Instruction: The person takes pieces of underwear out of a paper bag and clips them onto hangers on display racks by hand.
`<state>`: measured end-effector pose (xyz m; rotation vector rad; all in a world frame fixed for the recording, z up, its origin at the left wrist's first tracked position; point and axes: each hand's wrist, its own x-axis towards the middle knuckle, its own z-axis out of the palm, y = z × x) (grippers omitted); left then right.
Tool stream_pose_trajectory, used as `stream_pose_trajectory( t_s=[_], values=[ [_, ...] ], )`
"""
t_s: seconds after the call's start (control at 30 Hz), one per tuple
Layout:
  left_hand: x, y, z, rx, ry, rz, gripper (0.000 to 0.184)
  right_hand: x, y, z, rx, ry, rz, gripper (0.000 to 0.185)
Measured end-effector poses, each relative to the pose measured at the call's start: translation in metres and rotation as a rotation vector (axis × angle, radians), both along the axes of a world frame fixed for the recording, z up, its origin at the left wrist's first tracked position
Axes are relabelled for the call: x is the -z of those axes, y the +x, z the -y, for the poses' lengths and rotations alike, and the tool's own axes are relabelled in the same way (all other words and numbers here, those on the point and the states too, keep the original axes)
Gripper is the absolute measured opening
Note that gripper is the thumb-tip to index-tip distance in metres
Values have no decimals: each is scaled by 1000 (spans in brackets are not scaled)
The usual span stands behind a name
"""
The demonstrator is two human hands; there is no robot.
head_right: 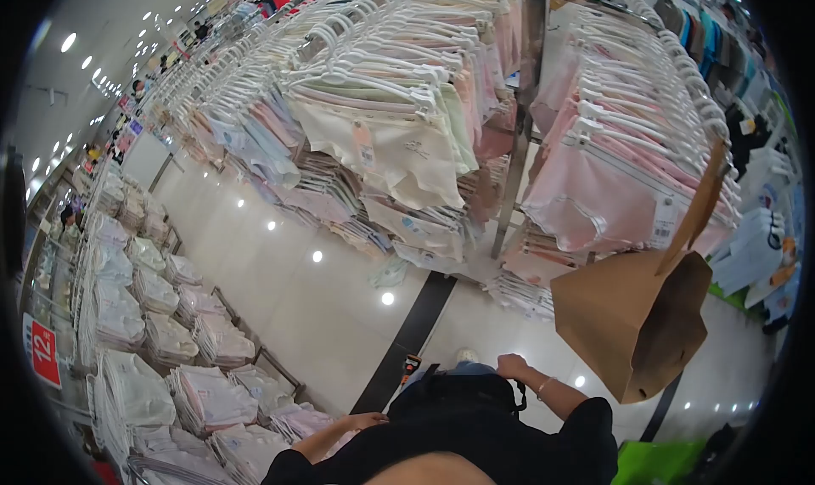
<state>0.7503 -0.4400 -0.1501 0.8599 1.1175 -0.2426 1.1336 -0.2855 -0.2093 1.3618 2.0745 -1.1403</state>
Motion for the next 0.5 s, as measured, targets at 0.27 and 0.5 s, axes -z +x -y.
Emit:
stream_pose_trajectory(
  t_s=[0.27,0.5],
  values=[
    [-23,6,-2,-54,-34,53,25,-54,-114,-34,-85,-233,-745,28],
    [17,-18,28,-159,-48,59,25,-64,-172,-28,-635,-415,-577,47]
  ],
)
